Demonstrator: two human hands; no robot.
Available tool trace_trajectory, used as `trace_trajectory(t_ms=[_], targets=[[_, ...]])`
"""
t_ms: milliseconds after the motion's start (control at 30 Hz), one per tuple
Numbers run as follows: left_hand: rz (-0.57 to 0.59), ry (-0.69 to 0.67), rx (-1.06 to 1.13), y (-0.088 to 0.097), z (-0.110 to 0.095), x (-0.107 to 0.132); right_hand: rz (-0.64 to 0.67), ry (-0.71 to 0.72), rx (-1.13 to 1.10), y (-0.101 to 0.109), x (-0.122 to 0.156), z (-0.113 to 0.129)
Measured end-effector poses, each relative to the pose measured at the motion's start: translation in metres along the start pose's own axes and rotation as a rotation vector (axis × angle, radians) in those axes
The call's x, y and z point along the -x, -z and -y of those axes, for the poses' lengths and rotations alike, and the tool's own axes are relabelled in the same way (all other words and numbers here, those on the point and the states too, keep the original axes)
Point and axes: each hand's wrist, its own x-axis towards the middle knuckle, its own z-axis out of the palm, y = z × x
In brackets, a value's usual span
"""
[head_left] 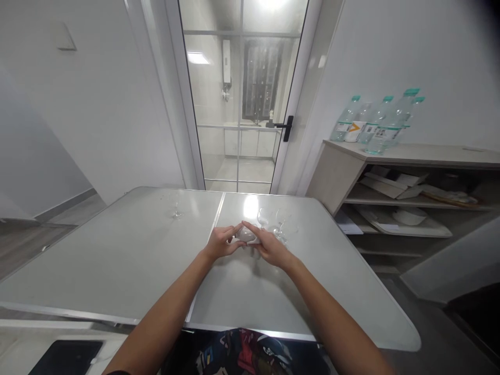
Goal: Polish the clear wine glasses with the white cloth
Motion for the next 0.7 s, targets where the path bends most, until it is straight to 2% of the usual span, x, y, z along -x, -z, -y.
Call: trace_trajectory(t_ms=[100, 167, 267, 333, 400, 567, 700], targets=[[-0.001, 0.053, 0.071, -0.002, -0.001, 0.000, -0.154, 0.006, 0.010, -0.008, -0.002, -0.001], [0.007, 0.128, 0.197, -0.003, -0.003, -0.001, -0.234, 0.009, 0.010, -0.011, -0.002, -0.001], [0.072, 0.272, 0.443, -0.003, -0.007, -0.005, -0.283, 0.027, 0.022, -0.013, 0.000, 0.000], [0.120, 0.336, 0.551, -0.002, -0.009, -0.008, -0.256, 0.041, 0.047, -0.013, 0.001, 0.001], [0.131, 0.353, 0.561, 0.000, -0.009, -0.010, -0.204, 0.053, 0.067, -0.012, 0.001, 0.001], [0.122, 0.253, 0.425, -0.002, -0.006, -0.007, -0.063, -0.003, -0.034, -0.006, 0.001, 0.000], [0.147, 0.259, 0.402, -0.007, -0.005, -0.003, 0.002, -0.042, -0.094, -0.001, 0.001, 0.001]])
